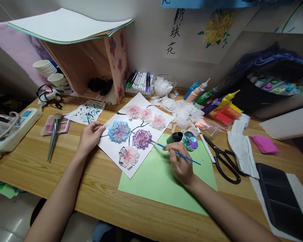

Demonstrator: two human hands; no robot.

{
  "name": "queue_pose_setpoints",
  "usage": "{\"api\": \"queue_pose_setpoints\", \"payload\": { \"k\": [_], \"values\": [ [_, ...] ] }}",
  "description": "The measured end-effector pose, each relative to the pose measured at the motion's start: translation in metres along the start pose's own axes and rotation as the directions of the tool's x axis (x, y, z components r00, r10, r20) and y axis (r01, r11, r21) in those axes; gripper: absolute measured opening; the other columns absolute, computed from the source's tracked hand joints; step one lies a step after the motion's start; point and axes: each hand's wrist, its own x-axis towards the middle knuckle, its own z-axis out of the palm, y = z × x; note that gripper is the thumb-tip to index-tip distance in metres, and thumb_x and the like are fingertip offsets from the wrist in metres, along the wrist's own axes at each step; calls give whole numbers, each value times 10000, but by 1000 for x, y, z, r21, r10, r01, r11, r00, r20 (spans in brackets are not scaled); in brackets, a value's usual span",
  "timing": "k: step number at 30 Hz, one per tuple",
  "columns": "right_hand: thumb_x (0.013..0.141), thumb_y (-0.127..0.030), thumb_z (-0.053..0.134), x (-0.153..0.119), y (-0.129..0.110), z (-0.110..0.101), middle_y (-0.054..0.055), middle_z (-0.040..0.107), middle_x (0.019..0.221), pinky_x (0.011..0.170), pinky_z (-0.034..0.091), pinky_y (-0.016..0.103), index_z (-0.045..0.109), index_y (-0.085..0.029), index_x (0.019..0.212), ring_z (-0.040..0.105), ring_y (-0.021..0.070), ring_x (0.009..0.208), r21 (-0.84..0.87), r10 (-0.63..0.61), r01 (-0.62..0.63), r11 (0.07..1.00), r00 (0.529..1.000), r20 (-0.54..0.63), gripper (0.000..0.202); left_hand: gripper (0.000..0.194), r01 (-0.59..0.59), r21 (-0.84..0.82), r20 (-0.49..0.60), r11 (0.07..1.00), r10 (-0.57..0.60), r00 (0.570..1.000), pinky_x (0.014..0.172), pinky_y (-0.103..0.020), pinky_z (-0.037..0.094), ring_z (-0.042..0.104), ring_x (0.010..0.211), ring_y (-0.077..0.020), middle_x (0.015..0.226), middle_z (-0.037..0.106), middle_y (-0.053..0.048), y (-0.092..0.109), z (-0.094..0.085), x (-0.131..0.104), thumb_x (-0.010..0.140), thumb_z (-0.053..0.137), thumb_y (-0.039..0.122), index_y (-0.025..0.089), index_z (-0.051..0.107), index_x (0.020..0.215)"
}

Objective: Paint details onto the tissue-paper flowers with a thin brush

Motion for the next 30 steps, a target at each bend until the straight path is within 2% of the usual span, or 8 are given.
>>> {"api": "queue_pose_setpoints", "payload": {
  "k": [3, 7, 12, 17, 24, 30],
  "values": [
    [867, -79, 418, 0, 1, 0, 31, 598, 807, 711, 437, 336, 519, -214, 920, 543, 170, 774, 0, 12, -12, 1000, 999, 41, 176, 311, -3, -1, 4, 1000, 3, 1000, 588, -224, 444, 617, 722, -170, 807, 671, -37, -1, 0, 0, 625, 681, 395, 174, 607, 830],
    [868, -79, 409, 0, 1, 0, 32, 602, 811, 722, 435, 343, 518, -213, 930, 546, 172, 777, 21, -3, 3, 1000, 1000, -16, 183, 323, -21, 9, 11, 1000, 20, 1000, 589, -227, 439, 613, 721, -170, 810, 664, -40, -2, 0, 1, 638, 675, 408, 168, 605, 842],
    [873, -101, 415, 0, 2, 0, 29, 609, 807, 720, 441, 336, 532, -212, 919, 557, 172, 772, 1, 14, -14, 1000, 999, 35, 168, 325, -21, 11, 12, 1000, 20, 1000, 607, -240, 457, 624, 756, -187, 840, 670, -50, -2, -1, 1, 645, 672, 413, 169, 603, 849],
    [874, -109, 417, -1, 2, 1, 42, 630, 864, 763, 451, 369, 534, -220, 962, 585, 192, 839, 33, -7, 9, 999, 998, -61, 184, 306, -6, -7, 8, 1000, 6, 1000, 675, -262, 489, 637, 817, -202, 920, 680, -62, 2, 0, -2, 644, 668, 396, 179, 602, 848],
    [884, -120, 435, 3, 0, 4, 60, 640, 944, 796, 469, 367, 523, -227, 1044, 589, 200, 909, -60, -9, 15, 998, 995, 103, 211, 299, 2, 5, 3, 1000, -2, 1000, 675, -260, 497, 639, 814, -200, 919, 681, -63, 4, 0, -2, 642, 666, 393, 182, 599, 843],
    [879, -105, 434, 2, 0, 4, 62, 630, 937, 794, 467, 370, 520, -227, 1032, 582, 200, 905, -40, -21, 22, 999, 999, 38, 214, 289, -10, 8, 0, 1000, 10, 1000, 674, -244, 490, 636, 809, -186, 906, 677, -55, 6, 0, -3, 649, 663, 394, 182, 592, 832]
  ]
}}
